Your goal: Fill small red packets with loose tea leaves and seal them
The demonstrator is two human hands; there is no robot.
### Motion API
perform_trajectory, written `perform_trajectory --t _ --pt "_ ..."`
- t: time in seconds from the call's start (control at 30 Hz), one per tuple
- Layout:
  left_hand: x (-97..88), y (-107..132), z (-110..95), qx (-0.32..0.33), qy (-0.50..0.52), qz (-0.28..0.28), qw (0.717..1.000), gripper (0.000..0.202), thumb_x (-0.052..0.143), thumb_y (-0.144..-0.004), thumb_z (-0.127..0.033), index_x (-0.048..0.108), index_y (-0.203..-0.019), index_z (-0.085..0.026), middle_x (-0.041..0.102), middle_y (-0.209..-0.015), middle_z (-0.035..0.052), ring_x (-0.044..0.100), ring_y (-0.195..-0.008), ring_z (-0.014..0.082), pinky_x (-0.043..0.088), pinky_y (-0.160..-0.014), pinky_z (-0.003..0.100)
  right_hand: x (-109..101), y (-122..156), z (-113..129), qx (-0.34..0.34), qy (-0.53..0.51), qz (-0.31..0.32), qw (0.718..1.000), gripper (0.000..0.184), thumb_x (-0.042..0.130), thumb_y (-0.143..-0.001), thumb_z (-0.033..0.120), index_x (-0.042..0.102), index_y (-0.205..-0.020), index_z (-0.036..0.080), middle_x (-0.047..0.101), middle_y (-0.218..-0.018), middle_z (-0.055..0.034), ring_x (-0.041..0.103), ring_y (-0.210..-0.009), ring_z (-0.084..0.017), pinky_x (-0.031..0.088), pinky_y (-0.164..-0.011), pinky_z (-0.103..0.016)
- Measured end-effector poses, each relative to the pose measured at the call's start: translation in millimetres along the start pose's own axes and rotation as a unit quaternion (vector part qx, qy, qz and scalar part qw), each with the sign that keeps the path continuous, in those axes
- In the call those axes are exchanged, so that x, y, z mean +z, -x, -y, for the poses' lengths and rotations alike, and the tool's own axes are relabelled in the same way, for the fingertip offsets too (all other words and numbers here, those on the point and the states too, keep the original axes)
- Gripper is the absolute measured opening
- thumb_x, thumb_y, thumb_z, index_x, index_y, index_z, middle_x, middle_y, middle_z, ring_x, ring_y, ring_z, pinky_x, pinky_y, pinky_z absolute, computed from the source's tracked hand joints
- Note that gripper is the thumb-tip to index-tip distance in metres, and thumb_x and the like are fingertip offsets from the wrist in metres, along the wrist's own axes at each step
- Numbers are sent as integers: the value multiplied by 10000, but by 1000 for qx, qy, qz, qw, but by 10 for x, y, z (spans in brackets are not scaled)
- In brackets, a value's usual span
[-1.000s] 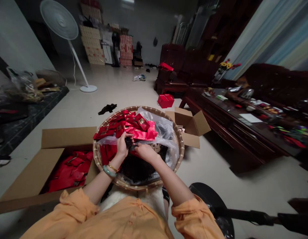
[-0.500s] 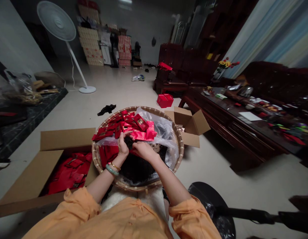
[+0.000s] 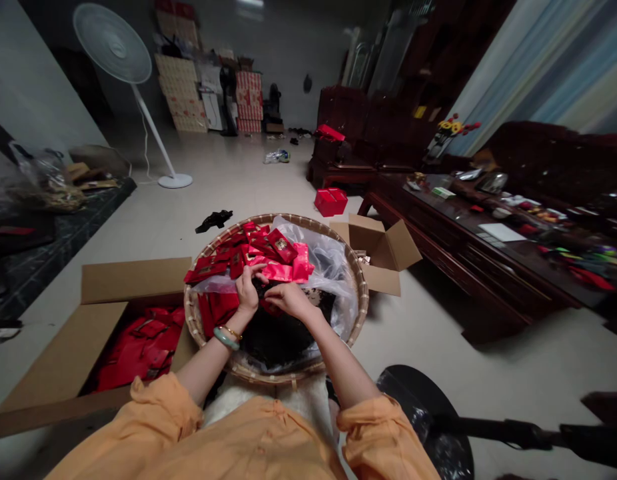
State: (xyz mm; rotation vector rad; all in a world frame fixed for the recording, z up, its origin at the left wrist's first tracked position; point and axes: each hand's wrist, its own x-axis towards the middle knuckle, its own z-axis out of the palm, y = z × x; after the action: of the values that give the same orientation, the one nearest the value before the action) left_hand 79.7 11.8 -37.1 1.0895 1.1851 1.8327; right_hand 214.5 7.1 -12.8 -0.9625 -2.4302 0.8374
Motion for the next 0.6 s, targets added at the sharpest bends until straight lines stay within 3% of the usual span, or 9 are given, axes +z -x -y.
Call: perform_trajectory --t 0.17,0.3,0.4,0.5,0.6 --pt "29 -6 18 -20 59 25 998 523 315 -884 -544 581 -1076 -137 669 -885 102 643 -693 164 504 -607 279 37 -48 -3 -27 79 22 996 155 558 -824 172 694 -893 195 705 -810 -33 626 -720 -139 401 -653 -193" --pt "5 10 -9 -15 56 135 989 511 314 -896 -532 442 -1276 -214 607 -1168 127 663 -857 191 487 -818 355 41 -64 1 -2 104 14 994 126 567 -825 199 681 -876 179 698 -786 -46 613 -686 -143 382 -619 -204" --pt "-17 -22 -42 -40 84 186 978 533 270 -899 -548 367 -1333 -253 543 -1266 134 662 -899 204 459 -875 389 43 -55 -6 43 97 1 994 120 558 -830 198 671 -854 166 688 -748 -44 595 -633 -132 370 -593 -205" --pt "-57 -81 -75 -42 116 185 975 525 232 -902 -542 336 -1344 -280 454 -1352 136 641 -964 201 451 -890 394 38 -37 3 64 76 -12 995 115 561 -828 193 668 -855 162 682 -749 -38 591 -643 -123 372 -606 -201" --pt "-176 -77 -101 20 40 160 986 446 366 -889 -463 436 -1268 -238 481 -1311 135 589 -1051 209 443 -904 394 32 -21 21 81 63 -38 994 120 561 -830 210 667 -860 163 678 -749 -31 583 -645 -121 370 -603 -201"
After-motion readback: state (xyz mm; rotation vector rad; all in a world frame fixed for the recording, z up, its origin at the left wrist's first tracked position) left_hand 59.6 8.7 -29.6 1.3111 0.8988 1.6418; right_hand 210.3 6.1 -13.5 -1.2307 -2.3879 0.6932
